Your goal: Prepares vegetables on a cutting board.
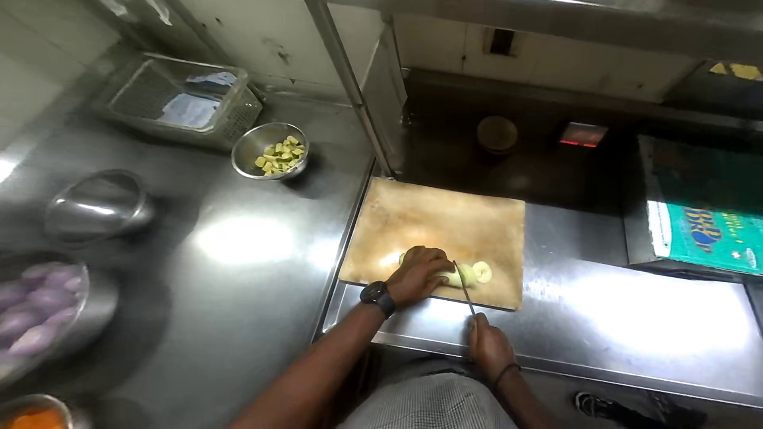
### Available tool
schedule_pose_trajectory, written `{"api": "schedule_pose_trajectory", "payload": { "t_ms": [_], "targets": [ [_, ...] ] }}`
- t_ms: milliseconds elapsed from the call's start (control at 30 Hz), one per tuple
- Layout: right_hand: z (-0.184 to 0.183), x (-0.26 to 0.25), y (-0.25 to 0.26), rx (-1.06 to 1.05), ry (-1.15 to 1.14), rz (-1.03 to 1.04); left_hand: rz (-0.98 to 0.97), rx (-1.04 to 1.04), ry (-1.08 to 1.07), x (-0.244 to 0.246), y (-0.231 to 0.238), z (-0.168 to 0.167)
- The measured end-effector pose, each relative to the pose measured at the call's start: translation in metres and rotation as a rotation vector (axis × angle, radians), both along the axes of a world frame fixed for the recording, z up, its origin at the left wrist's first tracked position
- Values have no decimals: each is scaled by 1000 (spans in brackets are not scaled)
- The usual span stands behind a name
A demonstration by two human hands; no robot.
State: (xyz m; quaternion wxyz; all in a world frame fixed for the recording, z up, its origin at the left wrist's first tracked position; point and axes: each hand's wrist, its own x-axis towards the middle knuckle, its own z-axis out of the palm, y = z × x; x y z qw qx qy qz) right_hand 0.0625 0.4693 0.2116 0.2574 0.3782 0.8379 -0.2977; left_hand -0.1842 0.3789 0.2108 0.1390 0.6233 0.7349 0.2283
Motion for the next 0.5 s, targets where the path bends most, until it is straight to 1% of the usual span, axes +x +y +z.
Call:
{"api": "schedule_pose_trajectory", "payload": {
  "t_ms": [133, 233, 300, 433, 467, 500],
  "targets": [
    [40, 4, -4, 29, 43, 10, 4, 0, -43, 2, 1, 4],
    [48, 5, -8, 36, 18, 35, -1, -19, -56, 1, 2, 5],
    [43, 0, -8, 24, -11, 39, -18, -52, -76, -2, 2, 6],
    [-3, -16, -8, -3, -62, 15, -17, -66, -75, -1, 1, 8],
    [-11, -17, -7, 0, -60, 14, -9, -53, -67, 1, 1, 8],
    [-9, -18, -6, 7, -49, 17, -2, -40, -63, 0, 2, 7]
  ]
}}
